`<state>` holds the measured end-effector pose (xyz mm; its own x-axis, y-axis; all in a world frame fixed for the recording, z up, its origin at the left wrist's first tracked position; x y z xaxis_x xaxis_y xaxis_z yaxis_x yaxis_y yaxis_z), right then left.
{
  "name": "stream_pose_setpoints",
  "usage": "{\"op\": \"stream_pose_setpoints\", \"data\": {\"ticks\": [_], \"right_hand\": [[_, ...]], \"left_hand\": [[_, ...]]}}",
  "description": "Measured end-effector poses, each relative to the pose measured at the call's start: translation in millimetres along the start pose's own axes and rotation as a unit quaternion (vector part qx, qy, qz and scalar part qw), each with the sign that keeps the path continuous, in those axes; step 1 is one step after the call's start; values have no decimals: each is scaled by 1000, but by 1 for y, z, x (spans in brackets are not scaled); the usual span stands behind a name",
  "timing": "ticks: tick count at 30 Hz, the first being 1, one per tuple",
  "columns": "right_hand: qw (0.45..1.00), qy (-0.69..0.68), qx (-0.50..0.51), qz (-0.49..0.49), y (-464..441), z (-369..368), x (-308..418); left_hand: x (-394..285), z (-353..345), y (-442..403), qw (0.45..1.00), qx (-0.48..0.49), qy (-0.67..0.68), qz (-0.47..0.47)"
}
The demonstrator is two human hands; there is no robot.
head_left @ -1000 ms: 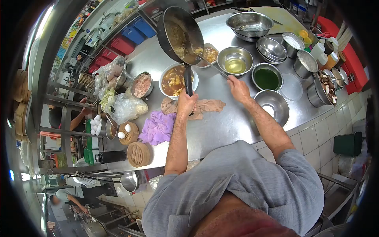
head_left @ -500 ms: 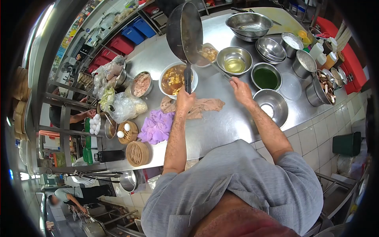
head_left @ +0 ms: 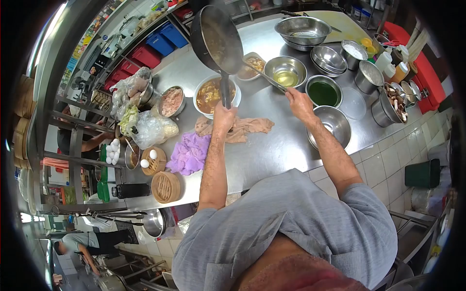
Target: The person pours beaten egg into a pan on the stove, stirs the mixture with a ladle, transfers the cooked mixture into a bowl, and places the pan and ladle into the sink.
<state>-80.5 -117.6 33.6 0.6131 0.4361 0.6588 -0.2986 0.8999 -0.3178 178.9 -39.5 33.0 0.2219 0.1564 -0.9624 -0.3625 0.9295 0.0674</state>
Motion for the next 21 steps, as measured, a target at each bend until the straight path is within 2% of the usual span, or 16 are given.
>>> {"op": "stream_pose_setpoints", "data": {"ticks": [1, 3, 6, 13, 19, 21], "right_hand": [[1000, 3, -2, 0, -2, 4, 1], [999, 41, 5, 3, -5, 12, 9], [999, 48, -5, 6, -7, 20, 23], [998, 50, -23, -6, -13, 20, 42], [997, -9, -47, -61, -10, 6, 39], [986, -123, -60, -95, -9, 0, 33]], "left_hand": [[-4, -1, 3, 1000, 2, 2, -1], [-11, -4, 9, 996, 8, 76, 55], [-20, -4, 8, 990, 20, 121, 70], [-29, 6, 5, 971, 70, 220, 65], [-37, 10, 6, 925, 123, 349, 87], [-39, 9, 6, 908, 139, 383, 94]]}}
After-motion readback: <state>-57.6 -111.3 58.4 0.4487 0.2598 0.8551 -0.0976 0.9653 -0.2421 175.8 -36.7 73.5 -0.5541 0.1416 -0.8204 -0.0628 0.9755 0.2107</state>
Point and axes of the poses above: each hand's wrist, its own y-axis away from the middle knuckle, its own z-axis out of the back of the hand, x = y × z, the point moved 6 cm from there along -y, towards the middle knuckle, and after that the axes turned 6 degrees about z, right-handed, at the moved point
